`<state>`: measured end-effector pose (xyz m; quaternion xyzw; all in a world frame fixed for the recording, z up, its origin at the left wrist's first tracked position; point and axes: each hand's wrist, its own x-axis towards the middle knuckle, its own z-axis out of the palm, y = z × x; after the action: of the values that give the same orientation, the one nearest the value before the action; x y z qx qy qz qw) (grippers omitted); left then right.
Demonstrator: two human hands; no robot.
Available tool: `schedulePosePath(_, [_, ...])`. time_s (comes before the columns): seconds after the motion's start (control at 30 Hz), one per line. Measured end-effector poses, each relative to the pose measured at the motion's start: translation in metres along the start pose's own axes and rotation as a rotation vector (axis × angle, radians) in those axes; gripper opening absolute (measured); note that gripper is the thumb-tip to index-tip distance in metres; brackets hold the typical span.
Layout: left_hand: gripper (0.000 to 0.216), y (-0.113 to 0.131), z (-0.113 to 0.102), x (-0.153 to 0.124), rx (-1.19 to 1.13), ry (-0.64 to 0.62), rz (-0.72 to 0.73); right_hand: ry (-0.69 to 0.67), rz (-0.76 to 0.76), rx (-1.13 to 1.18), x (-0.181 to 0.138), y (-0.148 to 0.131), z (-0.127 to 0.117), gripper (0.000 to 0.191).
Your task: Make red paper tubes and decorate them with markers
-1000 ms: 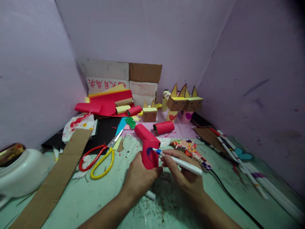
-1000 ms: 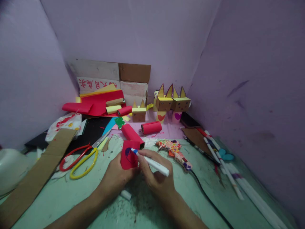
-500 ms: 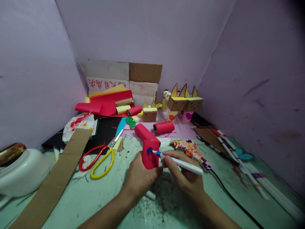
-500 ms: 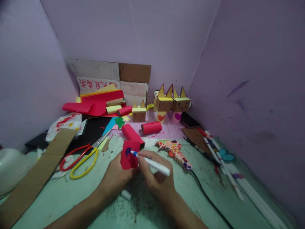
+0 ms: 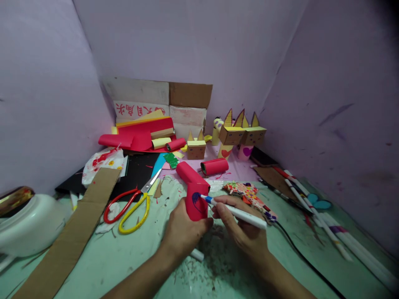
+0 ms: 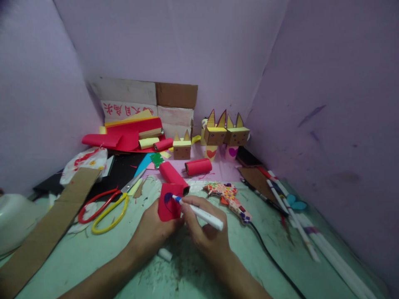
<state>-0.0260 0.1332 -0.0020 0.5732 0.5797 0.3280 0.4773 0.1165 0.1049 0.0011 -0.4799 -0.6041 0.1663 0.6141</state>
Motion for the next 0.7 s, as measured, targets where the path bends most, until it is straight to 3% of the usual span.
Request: schedulePosePath(0.7, [0.037,0.0005,0.0002,0.0009,0.02,0.008,-0.011,-0.044,0.007,-0.003,-0.0015,0.0012,-0.0027,0.012])
